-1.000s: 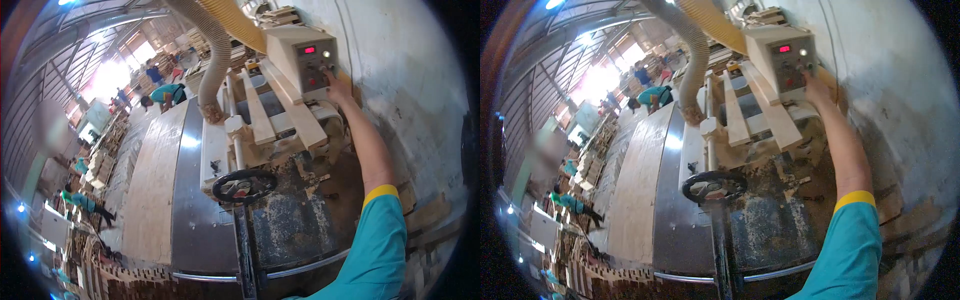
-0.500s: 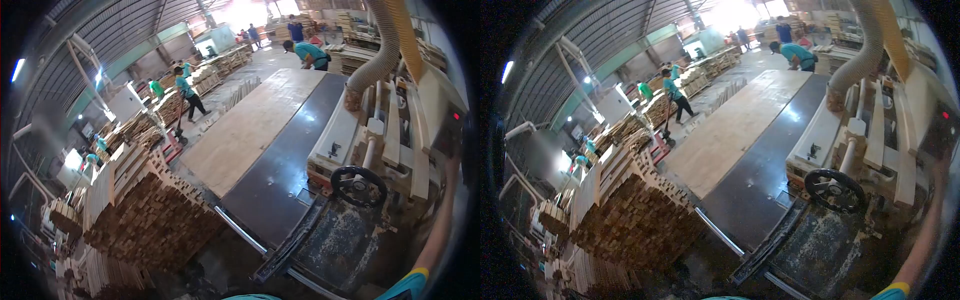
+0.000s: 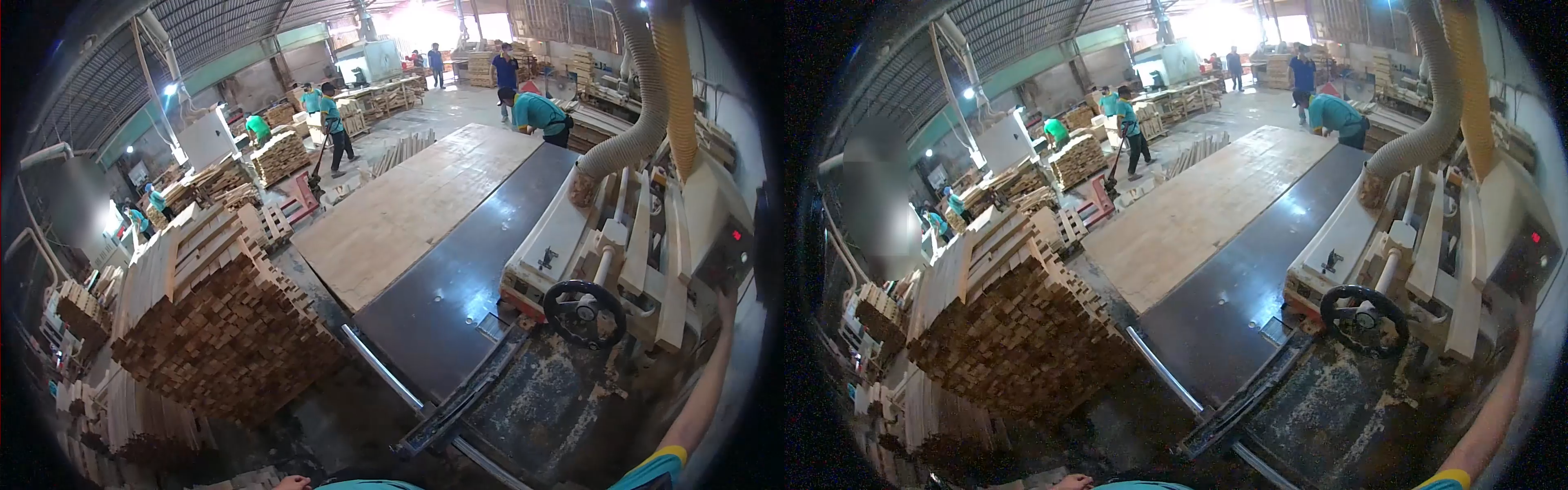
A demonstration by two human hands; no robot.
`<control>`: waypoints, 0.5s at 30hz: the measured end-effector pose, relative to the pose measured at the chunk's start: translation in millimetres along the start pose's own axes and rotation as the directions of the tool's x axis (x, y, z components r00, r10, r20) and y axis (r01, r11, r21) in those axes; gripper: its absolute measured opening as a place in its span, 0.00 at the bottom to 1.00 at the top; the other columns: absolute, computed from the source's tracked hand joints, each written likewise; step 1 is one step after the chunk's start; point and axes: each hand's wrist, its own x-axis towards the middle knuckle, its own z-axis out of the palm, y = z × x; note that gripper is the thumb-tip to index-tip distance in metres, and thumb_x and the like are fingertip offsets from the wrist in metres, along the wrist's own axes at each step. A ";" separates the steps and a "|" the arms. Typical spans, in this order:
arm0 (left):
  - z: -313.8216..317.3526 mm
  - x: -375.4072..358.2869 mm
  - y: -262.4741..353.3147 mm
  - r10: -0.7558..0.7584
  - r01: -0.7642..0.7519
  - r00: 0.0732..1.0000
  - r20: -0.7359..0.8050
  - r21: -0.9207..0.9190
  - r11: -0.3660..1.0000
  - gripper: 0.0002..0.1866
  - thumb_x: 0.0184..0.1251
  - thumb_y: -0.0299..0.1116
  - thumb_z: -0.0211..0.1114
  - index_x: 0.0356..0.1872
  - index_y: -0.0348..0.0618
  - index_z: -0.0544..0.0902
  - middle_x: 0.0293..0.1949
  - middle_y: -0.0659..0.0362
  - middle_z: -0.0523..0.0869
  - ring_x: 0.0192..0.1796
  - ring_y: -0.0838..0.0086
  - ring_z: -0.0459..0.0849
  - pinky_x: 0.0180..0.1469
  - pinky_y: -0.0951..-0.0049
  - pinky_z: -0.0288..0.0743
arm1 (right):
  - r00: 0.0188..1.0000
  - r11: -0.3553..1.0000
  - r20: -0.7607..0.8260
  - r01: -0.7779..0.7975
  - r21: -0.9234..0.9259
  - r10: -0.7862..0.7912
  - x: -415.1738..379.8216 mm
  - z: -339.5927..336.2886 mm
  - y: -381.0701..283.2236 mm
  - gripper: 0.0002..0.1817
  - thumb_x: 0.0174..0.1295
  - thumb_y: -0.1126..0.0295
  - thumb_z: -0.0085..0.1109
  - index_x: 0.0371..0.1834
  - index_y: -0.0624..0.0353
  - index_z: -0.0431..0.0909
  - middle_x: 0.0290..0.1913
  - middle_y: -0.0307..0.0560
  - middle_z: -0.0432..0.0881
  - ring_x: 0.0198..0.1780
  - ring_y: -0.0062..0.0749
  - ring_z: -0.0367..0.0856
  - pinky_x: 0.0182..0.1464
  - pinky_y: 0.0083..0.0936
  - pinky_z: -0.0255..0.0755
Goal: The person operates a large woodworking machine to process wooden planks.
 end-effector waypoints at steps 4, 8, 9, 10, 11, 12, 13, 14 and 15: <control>-6.0 -4.1 -5.7 0.106 -0.100 0.991 -0.082 0.075 0.992 0.28 0.76 0.46 0.67 0.66 0.36 0.75 0.55 0.51 0.84 0.51 0.67 0.83 0.54 0.58 0.77 | 0.963 0.995 -0.268 -0.021 -0.093 -0.005 -4.3 -2.5 -10.5 0.32 0.74 0.60 0.61 0.79 0.57 0.66 0.77 0.55 0.70 0.78 0.46 0.67 0.78 0.42 0.61; -22.3 -4.8 -5.6 -0.148 0.157 0.979 -0.139 0.050 0.986 0.24 0.81 0.47 0.62 0.64 0.38 0.80 0.51 0.55 0.90 0.46 0.71 0.91 0.47 0.67 0.87 | 0.939 0.988 -0.321 0.085 -0.130 -0.123 -27.8 -14.8 -104.8 0.29 0.77 0.57 0.57 0.76 0.56 0.70 0.74 0.53 0.74 0.74 0.44 0.73 0.76 0.40 0.64; -24.4 -4.9 -6.4 -0.152 0.153 0.976 -0.155 -0.004 0.988 0.23 0.78 0.48 0.65 0.62 0.40 0.82 0.48 0.55 0.91 0.43 0.70 0.92 0.48 0.68 0.86 | 0.903 0.986 -0.399 0.162 -0.029 -0.161 -30.4 -15.6 -123.3 0.28 0.78 0.55 0.56 0.75 0.56 0.71 0.71 0.51 0.76 0.71 0.42 0.75 0.74 0.38 0.66; -27.0 -4.3 -6.7 -0.154 0.154 0.977 -0.148 -0.006 0.988 0.23 0.78 0.48 0.65 0.62 0.40 0.82 0.48 0.55 0.91 0.43 0.70 0.92 0.48 0.68 0.86 | 0.856 0.967 -0.482 0.245 0.065 -0.185 -34.2 -18.0 -144.2 0.27 0.78 0.54 0.54 0.74 0.56 0.73 0.69 0.50 0.78 0.69 0.41 0.78 0.72 0.37 0.68; -30.6 -2.1 -5.9 -0.120 0.127 0.980 -0.161 0.031 0.991 0.23 0.78 0.48 0.65 0.61 0.40 0.82 0.47 0.55 0.91 0.42 0.71 0.92 0.46 0.69 0.86 | 0.873 0.979 -0.459 0.200 0.030 -0.164 -45.1 -24.8 -174.4 0.26 0.79 0.54 0.54 0.73 0.57 0.73 0.68 0.49 0.80 0.66 0.40 0.80 0.69 0.35 0.71; -34.5 1.3 -5.6 -0.085 0.097 0.981 -0.174 0.067 0.993 0.23 0.78 0.48 0.65 0.60 0.39 0.82 0.47 0.55 0.91 0.42 0.71 0.92 0.45 0.69 0.85 | 0.870 0.979 -0.462 0.205 0.025 -0.170 -41.7 -26.0 -185.6 0.26 0.79 0.54 0.54 0.73 0.57 0.73 0.68 0.49 0.80 0.66 0.40 0.80 0.69 0.35 0.71; -38.6 5.9 -4.6 -0.081 0.092 0.983 -0.168 0.063 0.994 0.23 0.78 0.48 0.65 0.60 0.39 0.82 0.47 0.55 0.91 0.42 0.71 0.92 0.45 0.69 0.85 | 0.825 0.973 -0.534 0.231 0.019 -0.186 -38.6 -24.9 -198.8 0.25 0.79 0.56 0.55 0.73 0.56 0.73 0.67 0.47 0.79 0.60 0.39 0.82 0.62 0.34 0.73; -42.1 9.7 -3.1 -0.063 0.070 0.987 -0.150 0.046 0.996 0.23 0.78 0.48 0.66 0.60 0.39 0.82 0.46 0.55 0.91 0.41 0.72 0.91 0.44 0.69 0.85 | 0.774 0.966 -0.601 0.258 0.011 -0.200 -36.0 -24.5 -212.8 0.25 0.79 0.58 0.55 0.74 0.56 0.72 0.67 0.46 0.79 0.54 0.38 0.83 0.55 0.33 0.75; -46.8 13.9 -2.9 -0.046 0.050 0.990 -0.133 0.026 0.998 0.22 0.78 0.48 0.66 0.59 0.39 0.83 0.45 0.56 0.91 0.40 0.72 0.91 0.42 0.69 0.85 | 0.762 0.992 -0.636 0.115 -0.048 -0.119 -39.5 -27.2 -235.4 0.26 0.81 0.53 0.50 0.75 0.54 0.72 0.70 0.45 0.76 0.58 0.36 0.80 0.59 0.34 0.73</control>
